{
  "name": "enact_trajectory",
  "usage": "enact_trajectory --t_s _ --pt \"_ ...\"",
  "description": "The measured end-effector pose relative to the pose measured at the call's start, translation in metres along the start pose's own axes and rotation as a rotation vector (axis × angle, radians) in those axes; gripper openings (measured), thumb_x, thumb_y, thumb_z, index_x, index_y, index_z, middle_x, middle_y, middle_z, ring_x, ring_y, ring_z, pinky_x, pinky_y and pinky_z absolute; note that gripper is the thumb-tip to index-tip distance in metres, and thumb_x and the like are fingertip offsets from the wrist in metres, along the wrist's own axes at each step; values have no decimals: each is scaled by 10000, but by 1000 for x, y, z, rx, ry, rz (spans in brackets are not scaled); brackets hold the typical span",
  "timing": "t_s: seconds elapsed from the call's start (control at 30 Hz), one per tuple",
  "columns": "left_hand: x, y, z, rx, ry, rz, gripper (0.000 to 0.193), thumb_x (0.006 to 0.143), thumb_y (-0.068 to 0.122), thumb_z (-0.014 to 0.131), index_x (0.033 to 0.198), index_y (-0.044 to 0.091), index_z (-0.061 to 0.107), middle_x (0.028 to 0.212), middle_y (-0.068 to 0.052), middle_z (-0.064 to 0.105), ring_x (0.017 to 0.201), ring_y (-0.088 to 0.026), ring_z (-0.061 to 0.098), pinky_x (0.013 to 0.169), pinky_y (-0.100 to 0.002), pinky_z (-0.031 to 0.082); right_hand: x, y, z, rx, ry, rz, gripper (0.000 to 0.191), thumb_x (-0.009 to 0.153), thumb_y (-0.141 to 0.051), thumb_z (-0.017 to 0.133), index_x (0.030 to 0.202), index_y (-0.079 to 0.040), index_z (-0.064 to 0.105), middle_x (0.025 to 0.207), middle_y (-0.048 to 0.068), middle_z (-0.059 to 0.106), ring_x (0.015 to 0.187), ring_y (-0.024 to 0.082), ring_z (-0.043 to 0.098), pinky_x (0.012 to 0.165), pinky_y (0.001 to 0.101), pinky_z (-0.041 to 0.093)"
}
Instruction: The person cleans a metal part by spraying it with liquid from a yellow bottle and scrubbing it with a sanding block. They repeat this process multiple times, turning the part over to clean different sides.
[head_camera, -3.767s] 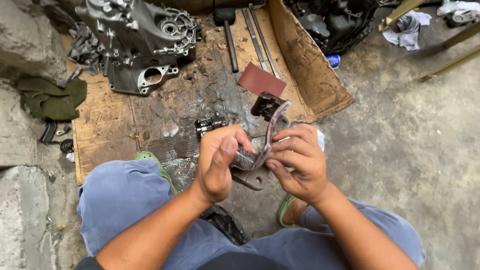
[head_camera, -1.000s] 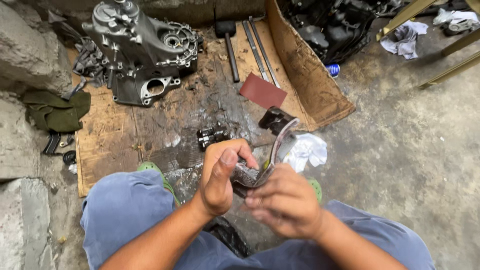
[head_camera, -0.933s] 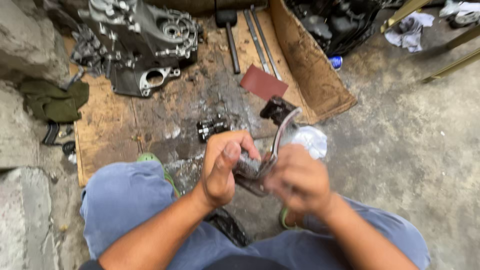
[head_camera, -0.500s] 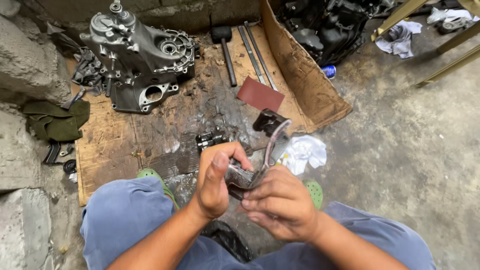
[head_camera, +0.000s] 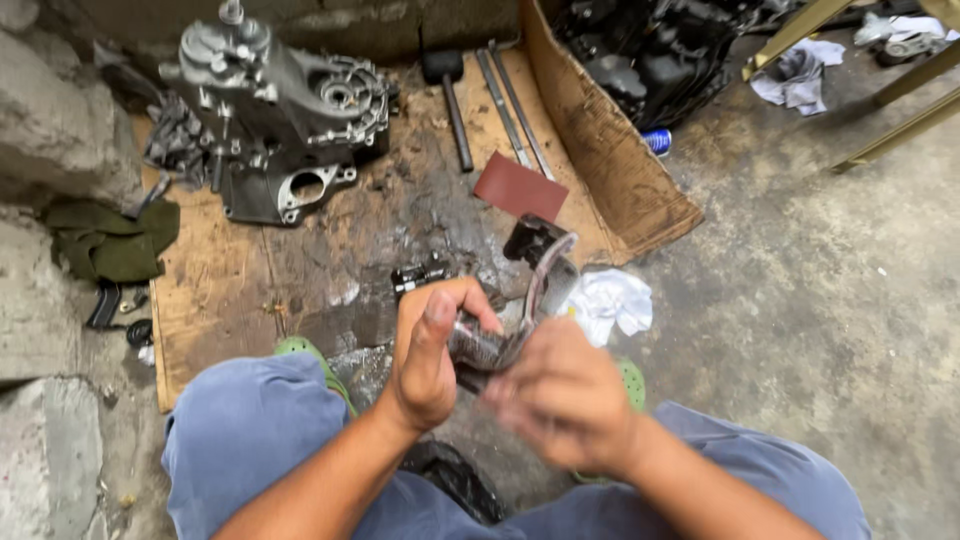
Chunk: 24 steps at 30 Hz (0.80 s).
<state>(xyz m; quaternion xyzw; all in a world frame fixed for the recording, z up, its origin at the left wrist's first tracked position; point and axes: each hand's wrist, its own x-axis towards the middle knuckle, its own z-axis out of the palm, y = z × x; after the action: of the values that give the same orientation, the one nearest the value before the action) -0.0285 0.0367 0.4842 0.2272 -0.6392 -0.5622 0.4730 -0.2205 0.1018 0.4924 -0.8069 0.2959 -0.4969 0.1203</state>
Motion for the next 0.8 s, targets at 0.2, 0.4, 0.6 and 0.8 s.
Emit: enact_trajectory --t_s 0.2,0.4,0.6,0.8 --pt "-1 0 -1 -28 37 -50 711 1013 629 409 798 -20 602 766 -83 612 745 -155 545 718 -287 411 -2 0 -1 -107 50 147 137 812 -30 798 860 -56 673 959 70 674 944 281 679 827 391 513" --pt "-3 2 -1 37 14 -58 723 1011 651 398 801 -8 608 774 -65 638 755 -142 566 729 -274 423 -4 1 -1 -175 17 113 147 770 -51 818 817 -81 682 899 63 660 896 282 665 796 399 470" --pt "-3 2 -2 -38 13 -44 712 1011 634 398 801 -14 605 769 -77 635 743 -148 562 711 -282 428 -1 3 -1 5 -41 18 132 774 -66 831 840 -77 717 860 46 664 812 252 635 798 423 466" --pt "-4 1 -3 5 20 -31 708 1026 615 374 800 -12 615 766 -71 630 742 -148 561 718 -279 429 -2 1 3 2 28 35 185 811 -73 841 805 -78 657 862 48 661 844 246 649 801 411 491"
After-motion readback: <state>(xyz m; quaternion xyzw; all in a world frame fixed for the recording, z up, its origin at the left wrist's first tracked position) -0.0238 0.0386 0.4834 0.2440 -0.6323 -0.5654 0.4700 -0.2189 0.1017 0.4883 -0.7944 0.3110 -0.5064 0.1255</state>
